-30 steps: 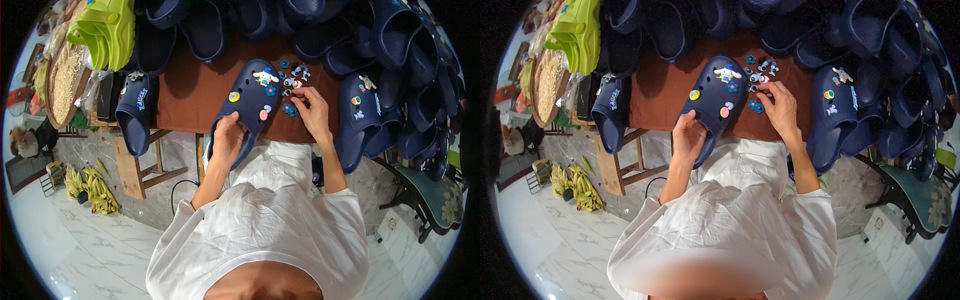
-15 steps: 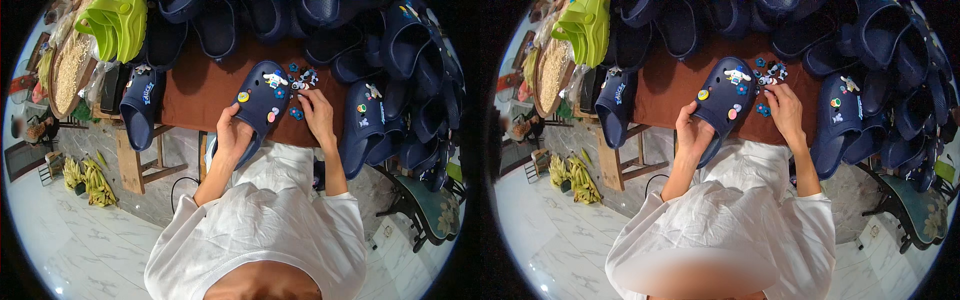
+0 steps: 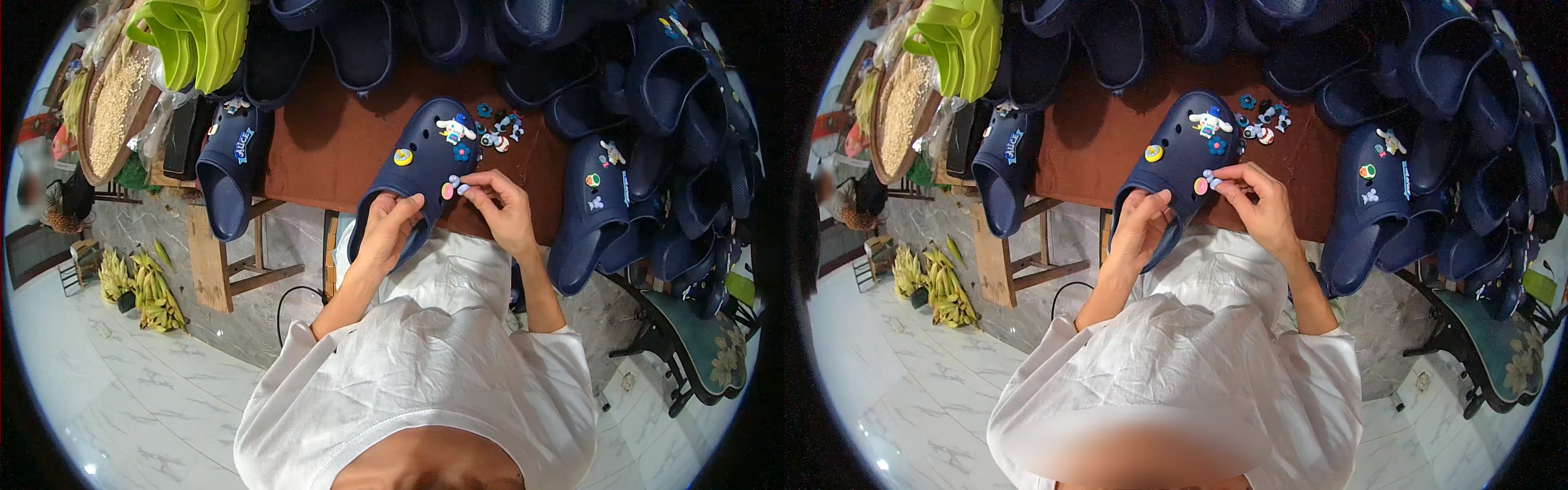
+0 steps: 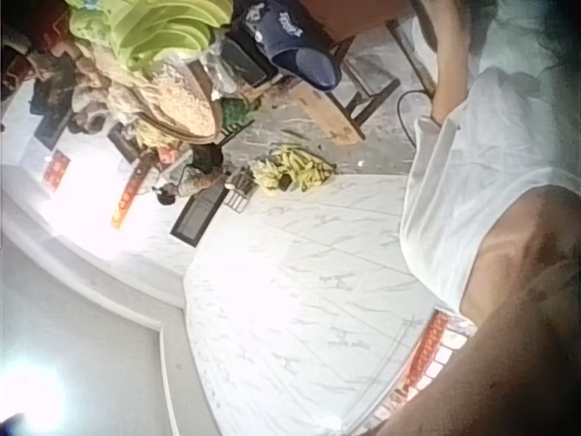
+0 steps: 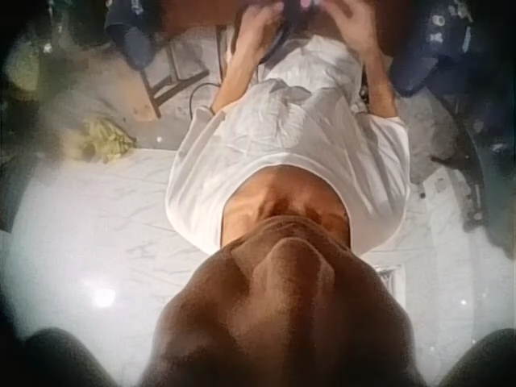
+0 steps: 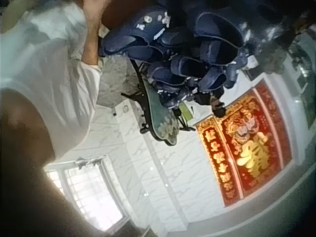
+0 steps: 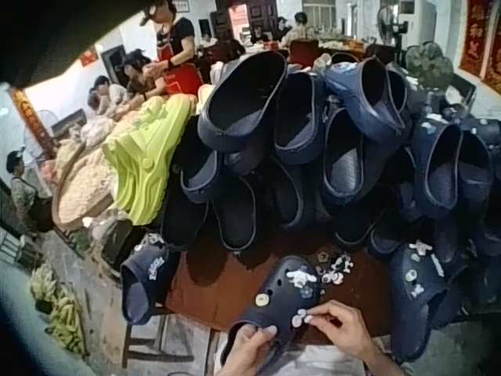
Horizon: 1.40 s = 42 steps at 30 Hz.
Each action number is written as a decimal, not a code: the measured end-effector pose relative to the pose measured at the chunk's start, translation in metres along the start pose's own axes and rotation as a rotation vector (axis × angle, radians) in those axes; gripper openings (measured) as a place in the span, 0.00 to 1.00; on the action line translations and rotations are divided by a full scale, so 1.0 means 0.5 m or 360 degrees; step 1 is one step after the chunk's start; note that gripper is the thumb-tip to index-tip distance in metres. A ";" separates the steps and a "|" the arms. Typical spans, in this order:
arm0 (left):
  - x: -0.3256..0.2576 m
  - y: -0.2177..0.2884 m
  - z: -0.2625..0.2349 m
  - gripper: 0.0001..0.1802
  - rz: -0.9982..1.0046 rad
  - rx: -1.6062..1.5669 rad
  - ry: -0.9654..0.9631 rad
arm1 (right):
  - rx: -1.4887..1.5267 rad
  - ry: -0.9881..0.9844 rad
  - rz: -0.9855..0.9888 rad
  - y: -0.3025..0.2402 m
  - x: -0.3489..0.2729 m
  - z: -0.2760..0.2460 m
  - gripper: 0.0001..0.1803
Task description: The recorder attaches decorative charms (Jibbitz) to navy blue clog-style shoes.
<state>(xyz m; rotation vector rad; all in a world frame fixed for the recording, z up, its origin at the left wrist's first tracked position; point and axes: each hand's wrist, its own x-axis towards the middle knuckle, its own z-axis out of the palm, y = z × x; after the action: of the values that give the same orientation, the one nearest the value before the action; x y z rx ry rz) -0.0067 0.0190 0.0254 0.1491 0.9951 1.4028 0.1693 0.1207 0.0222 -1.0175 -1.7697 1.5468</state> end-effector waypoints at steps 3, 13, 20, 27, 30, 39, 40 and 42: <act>0.005 -0.003 0.007 0.26 0.0056 -0.0078 -0.0030 | -0.0139 0.0031 -0.0097 -0.017 0.027 0.006 0.08; 0.041 0.020 0.028 0.22 -0.0048 -0.0862 0.0010 | -0.0345 0.0000 -0.0207 -0.046 0.110 0.059 0.08; 0.021 0.005 0.025 0.21 -0.0041 -0.0714 0.0142 | -0.0542 -0.0053 -0.0344 -0.056 0.119 0.058 0.09; 0.010 -0.002 0.033 0.24 0.0017 -0.0611 0.0097 | -0.0593 0.0070 -0.0380 -0.068 0.108 0.049 0.08; 0.013 -0.015 0.030 0.25 0.0049 -0.0533 0.0060 | -0.0741 0.0211 -0.0443 -0.070 0.105 0.052 0.07; 0.030 -0.035 0.025 0.28 0.0041 -0.0607 -0.0097 | -0.0528 0.0272 -0.0228 -0.081 0.102 0.055 0.06; 0.031 -0.035 0.028 0.28 0.0033 -0.0596 -0.0099 | -0.0565 0.0271 -0.0225 -0.081 0.103 0.053 0.05; 0.028 -0.039 0.036 0.28 0.0079 -0.0586 -0.0089 | -0.0604 0.0271 -0.0219 -0.084 0.105 0.050 0.05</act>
<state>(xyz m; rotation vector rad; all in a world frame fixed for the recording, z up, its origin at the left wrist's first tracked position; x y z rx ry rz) 0.0174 0.0349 0.0173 -0.0602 0.6769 1.5937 0.1131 0.1491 0.0560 -1.1374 -2.0061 1.0301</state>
